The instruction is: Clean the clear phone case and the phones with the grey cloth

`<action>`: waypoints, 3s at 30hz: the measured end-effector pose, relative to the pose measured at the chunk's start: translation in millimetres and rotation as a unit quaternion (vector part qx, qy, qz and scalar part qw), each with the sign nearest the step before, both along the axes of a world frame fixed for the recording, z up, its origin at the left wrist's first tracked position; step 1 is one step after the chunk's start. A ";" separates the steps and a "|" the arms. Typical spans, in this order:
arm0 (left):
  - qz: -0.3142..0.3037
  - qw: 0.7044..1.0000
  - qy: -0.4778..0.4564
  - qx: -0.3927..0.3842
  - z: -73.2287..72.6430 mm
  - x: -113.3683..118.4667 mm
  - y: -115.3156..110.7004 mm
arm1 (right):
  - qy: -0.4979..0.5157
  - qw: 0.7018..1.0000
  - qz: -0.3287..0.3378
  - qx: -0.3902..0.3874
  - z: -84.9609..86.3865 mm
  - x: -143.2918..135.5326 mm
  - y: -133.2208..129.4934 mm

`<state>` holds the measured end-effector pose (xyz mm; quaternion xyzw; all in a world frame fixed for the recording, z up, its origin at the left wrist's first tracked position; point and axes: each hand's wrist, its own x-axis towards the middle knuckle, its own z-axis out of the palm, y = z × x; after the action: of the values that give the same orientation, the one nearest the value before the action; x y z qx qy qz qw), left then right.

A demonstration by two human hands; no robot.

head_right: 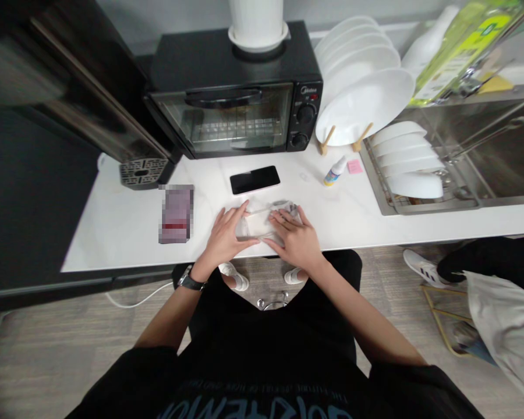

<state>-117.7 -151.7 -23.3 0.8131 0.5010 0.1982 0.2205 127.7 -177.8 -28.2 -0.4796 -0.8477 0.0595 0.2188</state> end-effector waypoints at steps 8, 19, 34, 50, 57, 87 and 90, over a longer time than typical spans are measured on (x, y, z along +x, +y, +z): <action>0.007 1.000 -0.008 -0.008 1.7 -2.7 -0.6 | 0.038 0.995 0.076 -0.045 1.9 -12.3 10.0; -0.004 1.000 0.006 -0.001 0.1 -2.7 0.2 | 0.020 0.992 0.125 -0.015 -0.2 -24.2 -6.0; -0.011 1.000 0.002 -0.005 2.1 -1.6 0.6 | 0.051 0.998 0.044 -0.020 1.3 -16.6 -30.6; -0.009 1.000 0.007 -0.007 3.7 0.1 0.0 | 0.004 0.999 0.005 -0.037 9.2 34.1 -28.3; -0.012 1.000 0.010 -0.016 5.1 -3.4 -0.4 | 0.045 0.990 0.124 -0.052 4.1 -29.6 -3.2; -0.006 1.000 0.020 -0.003 6.2 0.9 -1.5 | 0.058 0.992 0.074 -0.082 15.4 -17.1 -18.8; -0.009 1.000 0.019 -0.004 5.5 -1.6 -0.7 | 0.081 0.985 0.120 -0.090 9.8 -29.7 3.3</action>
<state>-119.3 -152.4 -17.7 0.8202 0.4985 0.1792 0.2160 98.0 -174.6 -18.4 -0.3860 -0.8697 0.1999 0.2338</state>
